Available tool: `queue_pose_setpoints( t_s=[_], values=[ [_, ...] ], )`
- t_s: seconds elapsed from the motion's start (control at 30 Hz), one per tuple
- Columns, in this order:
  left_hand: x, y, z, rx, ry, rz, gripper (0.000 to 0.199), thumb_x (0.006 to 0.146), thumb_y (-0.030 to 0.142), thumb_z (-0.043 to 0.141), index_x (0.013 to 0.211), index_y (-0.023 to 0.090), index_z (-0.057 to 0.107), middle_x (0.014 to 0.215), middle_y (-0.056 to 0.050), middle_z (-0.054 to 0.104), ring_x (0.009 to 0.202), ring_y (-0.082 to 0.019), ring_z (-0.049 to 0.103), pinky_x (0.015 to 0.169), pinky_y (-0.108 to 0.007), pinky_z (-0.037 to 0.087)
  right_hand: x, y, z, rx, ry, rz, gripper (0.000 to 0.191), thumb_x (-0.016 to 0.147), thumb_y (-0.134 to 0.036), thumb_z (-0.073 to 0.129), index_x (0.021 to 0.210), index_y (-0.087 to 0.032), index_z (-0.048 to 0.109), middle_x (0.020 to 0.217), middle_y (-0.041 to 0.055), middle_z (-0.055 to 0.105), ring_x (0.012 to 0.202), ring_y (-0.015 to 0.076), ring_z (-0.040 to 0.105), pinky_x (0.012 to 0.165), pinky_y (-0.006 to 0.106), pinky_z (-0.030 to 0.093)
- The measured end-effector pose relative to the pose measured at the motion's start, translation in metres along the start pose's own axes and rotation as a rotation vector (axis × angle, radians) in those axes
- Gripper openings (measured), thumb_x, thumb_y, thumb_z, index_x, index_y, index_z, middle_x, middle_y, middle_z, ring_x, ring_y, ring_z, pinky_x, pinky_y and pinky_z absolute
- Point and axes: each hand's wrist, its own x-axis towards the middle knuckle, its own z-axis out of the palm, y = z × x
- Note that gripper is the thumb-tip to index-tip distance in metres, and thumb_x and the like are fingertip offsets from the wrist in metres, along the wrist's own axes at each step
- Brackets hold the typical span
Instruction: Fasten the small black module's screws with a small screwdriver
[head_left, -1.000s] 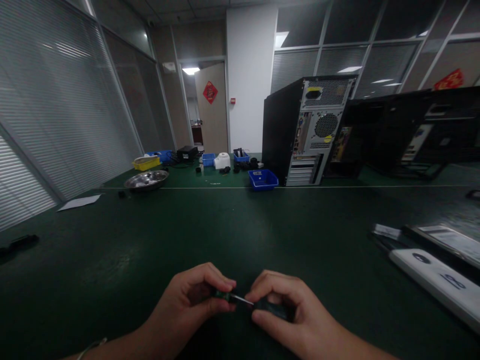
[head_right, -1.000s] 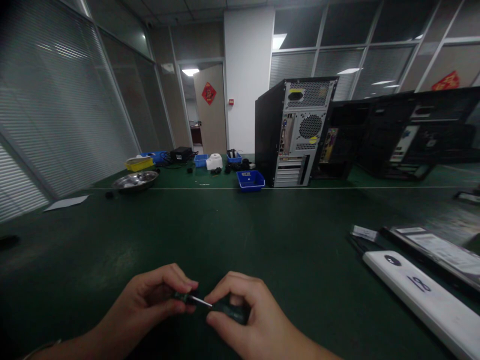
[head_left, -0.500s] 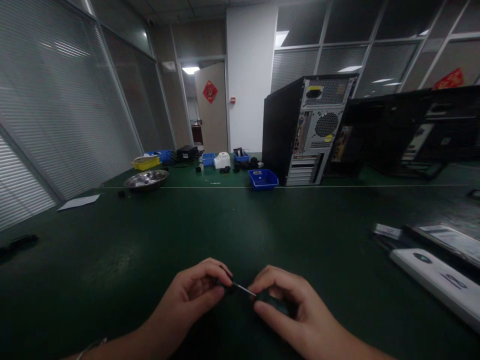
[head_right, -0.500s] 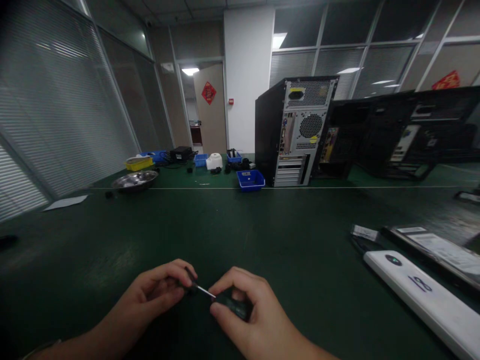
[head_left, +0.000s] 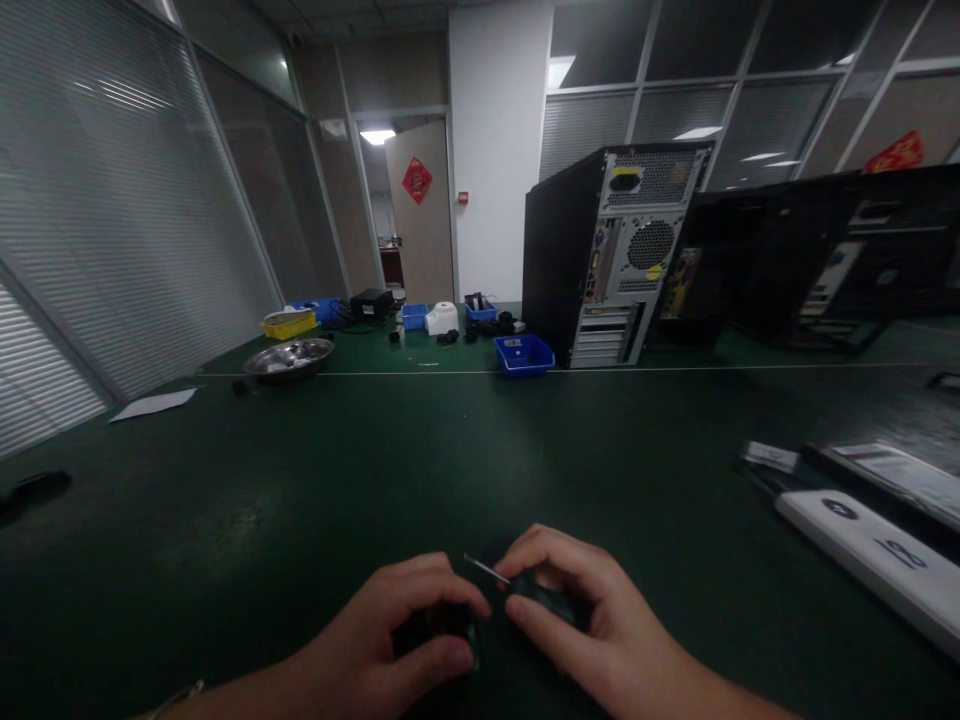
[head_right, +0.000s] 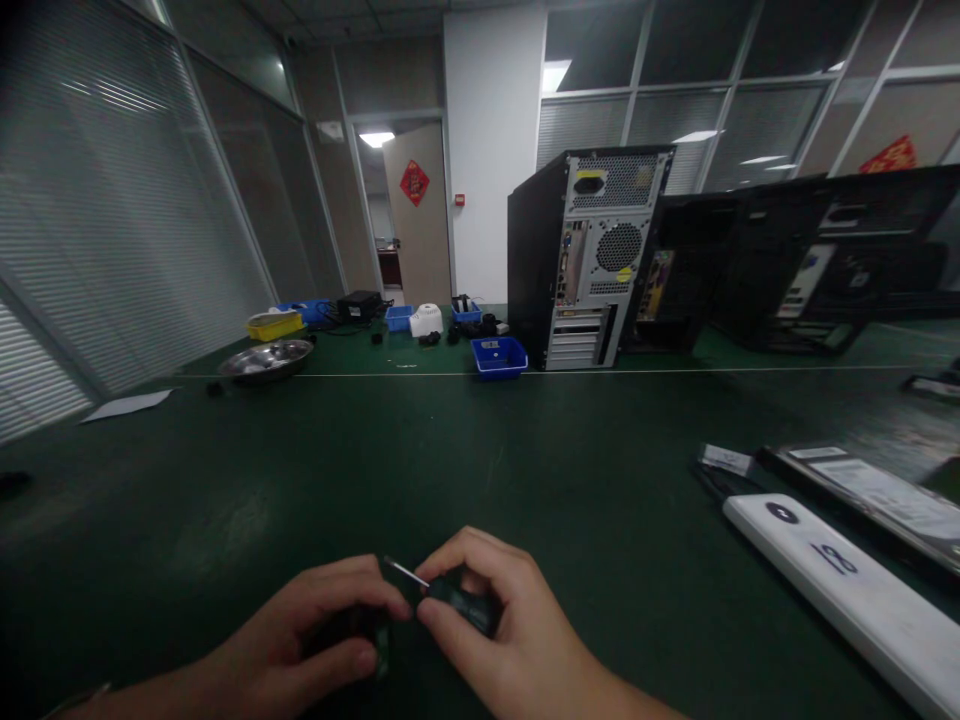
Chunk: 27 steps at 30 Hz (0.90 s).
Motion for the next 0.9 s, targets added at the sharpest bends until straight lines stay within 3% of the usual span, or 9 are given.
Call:
queue_pose_setpoints(
  t_s=[0.13,0.27,0.43,0.57,0.73,0.9],
  values=[
    [-0.004,0.009,0.002,0.286,-0.031,0.080,0.027,0.090,0.037,0.057,0.114,0.032,0.068,0.100,-0.006,0.068,0.090,-0.026,0.059,0.084,-0.035,0.044,0.000,0.000,0.001,0.003,-0.001,-0.001,0.021,0.084,-0.030,0.058,0.093,-0.016,0.069,0.084,0.0084,0.065,0.071,0.0215,0.057,0.064,0.033,0.042],
    [-0.002,0.008,0.003,0.434,-0.031,0.072,0.025,0.089,0.034,0.058,0.112,0.030,0.069,0.095,-0.007,0.066,0.088,-0.026,0.057,0.084,-0.038,0.043,0.000,0.000,0.000,-0.003,-0.003,0.002,0.019,0.084,-0.030,0.059,0.093,-0.016,0.069,0.085,0.0077,0.065,0.072,0.0214,0.058,0.065,0.033,0.043],
    [-0.002,0.006,0.000,0.353,-0.014,0.039,0.028,0.091,0.039,0.054,0.115,0.026,0.063,0.103,-0.007,0.061,0.095,-0.025,0.055,0.089,-0.037,0.042,0.001,-0.002,-0.001,-0.018,-0.012,-0.002,0.015,0.086,-0.027,0.058,0.093,-0.018,0.067,0.086,0.0058,0.065,0.075,0.0205,0.059,0.067,0.031,0.043],
    [-0.003,0.015,-0.004,0.366,-0.098,0.012,0.038,0.075,0.045,0.073,0.107,0.026,0.063,0.103,-0.005,0.062,0.094,-0.026,0.054,0.090,-0.038,0.041,0.001,-0.004,0.000,-0.059,-0.059,0.011,0.010,0.084,-0.020,0.060,0.092,-0.017,0.064,0.086,0.0034,0.064,0.076,0.0191,0.060,0.067,0.028,0.045],
    [0.004,0.026,-0.004,0.433,-0.140,-0.027,0.035,0.074,0.039,0.076,0.103,0.025,0.064,0.107,-0.006,0.061,0.098,-0.027,0.053,0.091,-0.041,0.041,-0.001,-0.020,-0.004,-0.208,-0.203,0.106,0.033,0.071,-0.005,0.069,0.100,-0.019,0.060,0.094,0.0007,0.066,0.086,0.0186,0.063,0.073,0.024,0.045],
    [0.004,0.011,-0.005,0.246,-0.063,-0.010,0.029,0.081,0.033,0.069,0.105,0.021,0.061,0.103,-0.007,0.059,0.093,-0.024,0.056,0.082,-0.036,0.046,-0.002,-0.034,-0.015,-0.254,-0.343,0.124,0.045,0.066,-0.006,0.079,0.101,-0.025,0.061,0.094,-0.0040,0.067,0.082,0.0160,0.065,0.066,0.019,0.045]
  ],
)
